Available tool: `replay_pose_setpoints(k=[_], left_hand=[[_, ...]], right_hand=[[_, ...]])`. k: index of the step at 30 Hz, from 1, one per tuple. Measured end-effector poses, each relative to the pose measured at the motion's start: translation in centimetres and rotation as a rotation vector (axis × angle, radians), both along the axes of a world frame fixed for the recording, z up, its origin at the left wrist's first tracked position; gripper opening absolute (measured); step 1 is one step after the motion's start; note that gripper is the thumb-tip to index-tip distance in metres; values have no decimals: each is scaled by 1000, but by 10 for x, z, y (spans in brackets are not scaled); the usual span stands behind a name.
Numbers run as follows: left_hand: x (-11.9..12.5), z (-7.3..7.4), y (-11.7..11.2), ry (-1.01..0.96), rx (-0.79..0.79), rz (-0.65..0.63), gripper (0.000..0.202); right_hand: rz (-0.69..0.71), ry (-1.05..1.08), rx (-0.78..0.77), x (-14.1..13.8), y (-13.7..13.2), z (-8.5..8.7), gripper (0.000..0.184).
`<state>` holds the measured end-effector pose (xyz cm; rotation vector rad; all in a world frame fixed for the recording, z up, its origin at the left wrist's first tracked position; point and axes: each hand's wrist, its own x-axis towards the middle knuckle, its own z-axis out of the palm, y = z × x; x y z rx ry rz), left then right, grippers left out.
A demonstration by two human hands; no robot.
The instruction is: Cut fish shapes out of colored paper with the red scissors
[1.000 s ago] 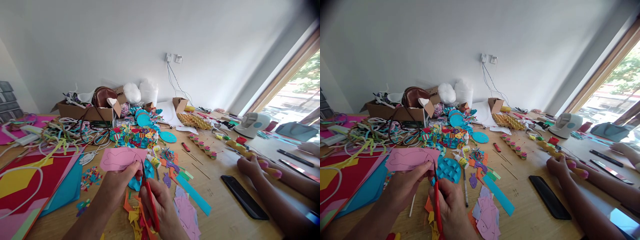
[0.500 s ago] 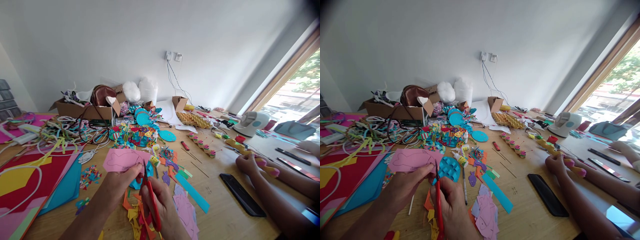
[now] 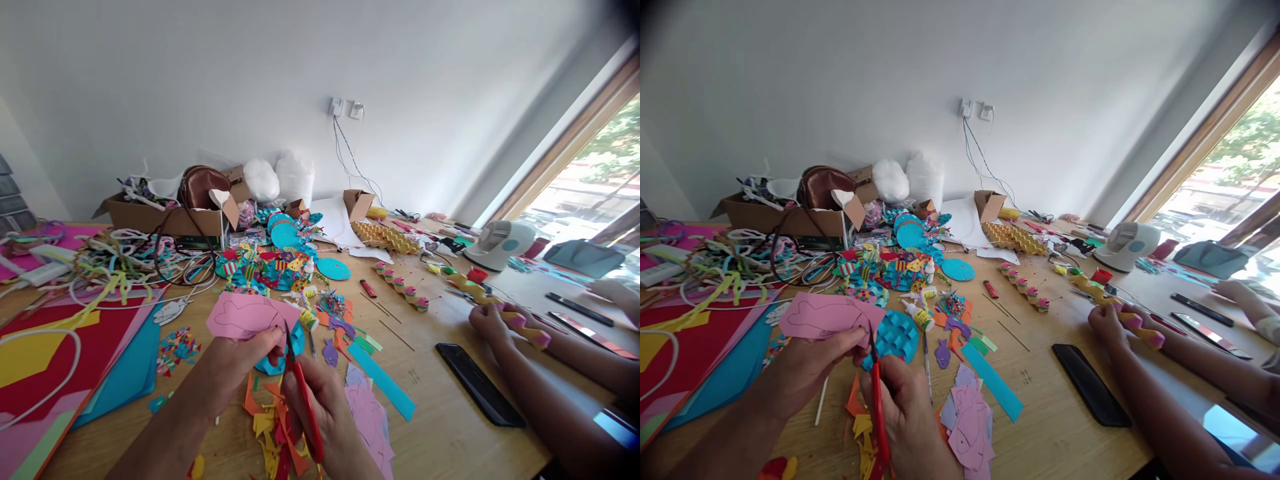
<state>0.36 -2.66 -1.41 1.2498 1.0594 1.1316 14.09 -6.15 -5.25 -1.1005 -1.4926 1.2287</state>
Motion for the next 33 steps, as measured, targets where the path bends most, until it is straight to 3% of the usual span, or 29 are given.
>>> replay_pose_setpoints(k=[15, 24, 29, 33], left_hand=[[3, 9, -1, -73, -54, -33, 14], [3, -3, 3, -81, -24, 27, 14], [1, -2, 2, -42, -28, 30, 14], [0, 2, 2, 57, 11, 14, 16]], right_hand=[[-3, -61, 14, 4, 0, -4, 51], [-12, -87, 10, 7, 1, -13, 48], [28, -53, -93, 6, -1, -13, 43], [29, -59, -77, 7, -4, -10, 41]])
